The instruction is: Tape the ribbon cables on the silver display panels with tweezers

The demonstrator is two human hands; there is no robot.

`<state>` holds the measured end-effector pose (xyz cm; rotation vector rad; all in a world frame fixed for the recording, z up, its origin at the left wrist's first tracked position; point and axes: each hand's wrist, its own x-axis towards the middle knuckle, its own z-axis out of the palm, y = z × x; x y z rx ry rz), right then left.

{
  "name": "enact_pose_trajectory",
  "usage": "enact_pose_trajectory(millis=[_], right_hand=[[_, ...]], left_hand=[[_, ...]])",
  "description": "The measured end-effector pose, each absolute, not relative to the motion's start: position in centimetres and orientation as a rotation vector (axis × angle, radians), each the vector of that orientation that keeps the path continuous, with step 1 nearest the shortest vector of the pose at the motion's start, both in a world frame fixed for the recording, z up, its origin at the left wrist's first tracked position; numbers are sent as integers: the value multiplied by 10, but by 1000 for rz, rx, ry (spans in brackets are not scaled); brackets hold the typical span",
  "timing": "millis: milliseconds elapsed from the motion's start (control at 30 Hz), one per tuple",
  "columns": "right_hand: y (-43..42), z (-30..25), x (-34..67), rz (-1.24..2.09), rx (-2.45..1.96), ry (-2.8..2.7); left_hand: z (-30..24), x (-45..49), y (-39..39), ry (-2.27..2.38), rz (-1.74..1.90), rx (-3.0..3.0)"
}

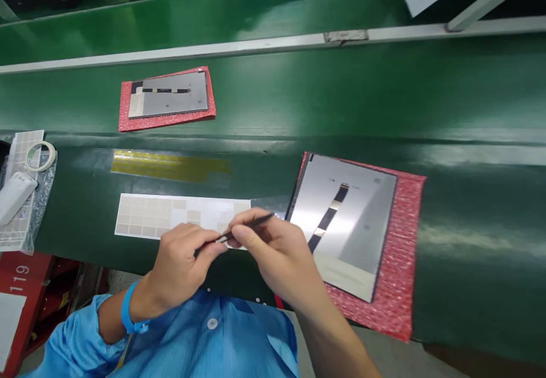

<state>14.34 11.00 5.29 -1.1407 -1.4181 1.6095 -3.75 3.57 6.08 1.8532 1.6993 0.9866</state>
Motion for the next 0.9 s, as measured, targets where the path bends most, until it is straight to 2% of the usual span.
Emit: enact_pose_trajectory(millis=[167, 300, 500, 900], right_hand=[[175, 32, 113, 1390, -1177, -1161], [212, 9, 79, 1305, -1215, -1098], [217, -8, 67, 1309, -1224, -1121], [211, -2, 72, 1159, -1259, -1365]], left_hand=[[46, -92, 114, 1918, 711, 2106], [23, -121, 155, 1907, 457, 2227], [11, -125, 146, 1798, 446, 2211], [11, -123, 148, 1740, 451, 2156]])
